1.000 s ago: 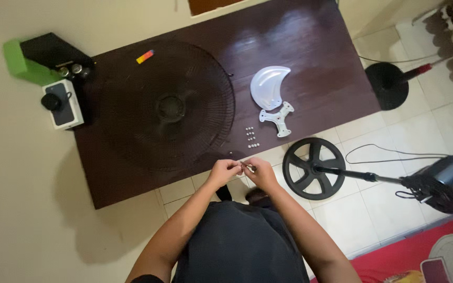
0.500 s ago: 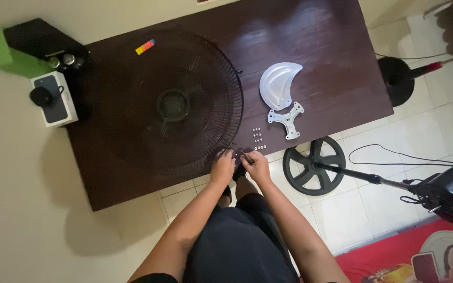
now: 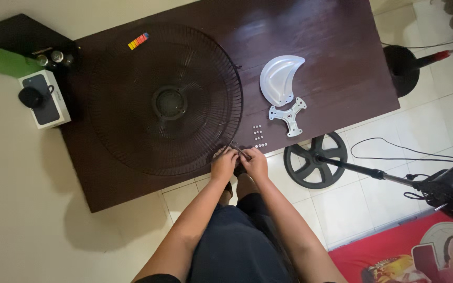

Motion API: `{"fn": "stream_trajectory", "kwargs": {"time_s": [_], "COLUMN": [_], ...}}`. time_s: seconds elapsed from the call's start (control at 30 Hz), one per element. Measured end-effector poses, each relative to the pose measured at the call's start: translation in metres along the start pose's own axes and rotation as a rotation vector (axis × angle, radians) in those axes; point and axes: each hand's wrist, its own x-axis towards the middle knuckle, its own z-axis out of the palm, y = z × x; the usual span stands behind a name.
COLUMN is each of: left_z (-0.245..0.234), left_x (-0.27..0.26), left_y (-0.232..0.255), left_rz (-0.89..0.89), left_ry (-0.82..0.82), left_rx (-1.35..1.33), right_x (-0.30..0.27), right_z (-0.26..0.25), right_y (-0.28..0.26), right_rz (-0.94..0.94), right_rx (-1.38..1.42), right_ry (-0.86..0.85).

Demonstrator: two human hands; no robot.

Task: The person assembles an electric fan by attaching the front grille to the fan body using a screwdriver and multiple screws. They repeatedly pick up screws from a table, align the grille, and tighten each screw into place.

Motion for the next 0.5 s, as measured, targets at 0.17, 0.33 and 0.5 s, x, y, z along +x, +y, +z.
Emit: {"fn": "stream_trajectory", "kwargs": {"time_s": [0.17,0.33,0.5], "left_z": [0.01,0.013,0.012], "left_x": [0.0,0.001,0.0], "left_y": [-0.007,-0.012,-0.011], "left_rz": [-0.094,-0.207,-0.15], "left_ry": [0.022,-0.057,-0.019], "left_rx": [-0.05,-0.096,-0.108], "right_x": [-0.003,-0.004,-0.003], "right_z": [-0.001,0.002,0.002], "right_y": [-0.005,-0.007,-0.006], "right_rz": [0.03,0.02,0.056], "right_rx": [-0.019,-0.018,-0.016], "right_ry": [-0.006,0.029,0.017]}}
